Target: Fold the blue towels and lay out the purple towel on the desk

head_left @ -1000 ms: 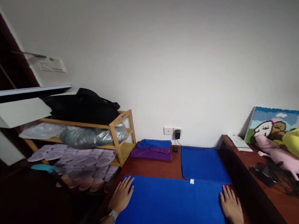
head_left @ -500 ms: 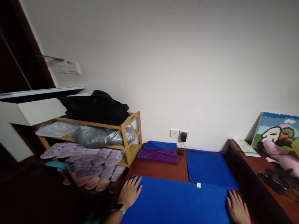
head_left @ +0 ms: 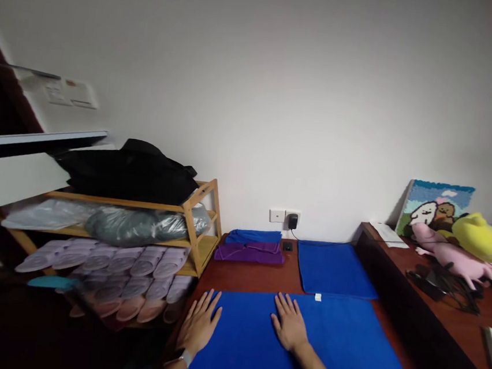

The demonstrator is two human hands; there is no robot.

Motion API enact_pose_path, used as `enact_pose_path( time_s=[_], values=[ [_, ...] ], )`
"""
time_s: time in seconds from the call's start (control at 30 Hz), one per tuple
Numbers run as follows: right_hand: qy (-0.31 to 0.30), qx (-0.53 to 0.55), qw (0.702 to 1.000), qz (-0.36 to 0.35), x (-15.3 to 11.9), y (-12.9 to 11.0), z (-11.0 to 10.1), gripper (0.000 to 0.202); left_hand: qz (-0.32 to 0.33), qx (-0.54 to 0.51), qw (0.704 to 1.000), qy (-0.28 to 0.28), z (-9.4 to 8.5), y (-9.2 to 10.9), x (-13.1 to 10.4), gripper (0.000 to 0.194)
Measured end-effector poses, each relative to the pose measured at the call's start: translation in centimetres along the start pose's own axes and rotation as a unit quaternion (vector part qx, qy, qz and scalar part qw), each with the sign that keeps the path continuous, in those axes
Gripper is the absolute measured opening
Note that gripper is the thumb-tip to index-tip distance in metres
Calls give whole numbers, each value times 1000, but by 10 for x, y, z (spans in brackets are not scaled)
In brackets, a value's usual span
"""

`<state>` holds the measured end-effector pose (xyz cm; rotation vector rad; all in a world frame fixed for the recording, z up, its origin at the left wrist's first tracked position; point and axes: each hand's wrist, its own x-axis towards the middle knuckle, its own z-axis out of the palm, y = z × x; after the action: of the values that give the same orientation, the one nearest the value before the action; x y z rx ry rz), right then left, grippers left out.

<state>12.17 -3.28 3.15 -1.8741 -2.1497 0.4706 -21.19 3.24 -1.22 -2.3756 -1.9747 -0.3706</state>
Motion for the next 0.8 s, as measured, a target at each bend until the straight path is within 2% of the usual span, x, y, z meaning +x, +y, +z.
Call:
enact_pose_path(
  time_s=[0.1, 0.3, 0.4, 0.47, 0.53, 0.8],
  values=[
    [23, -24, 998, 49, -20, 60, -10, 67, -3, -2, 1000, 4, -3, 2, 1, 59],
    [69, -102, 967, 225, -75, 219, -39, 70, 0, -7, 1000, 23, -2, 0, 2, 56],
    [80, -116, 951, 276, -96, 277, -47, 74, -2, -8, 1000, 23, -1, -1, 3, 54],
    [82, -124, 948, 282, -104, 298, -48, 76, -3, -10, 1000, 24, -1, -2, 4, 54],
    [84, -135, 947, 280, -108, 306, -47, 78, -3, -14, 1000, 24, -2, -2, 4, 53],
    [98, -150, 945, 272, -108, 302, -47, 79, -8, -2, 1000, 20, -1, 0, 6, 53]
  ],
)
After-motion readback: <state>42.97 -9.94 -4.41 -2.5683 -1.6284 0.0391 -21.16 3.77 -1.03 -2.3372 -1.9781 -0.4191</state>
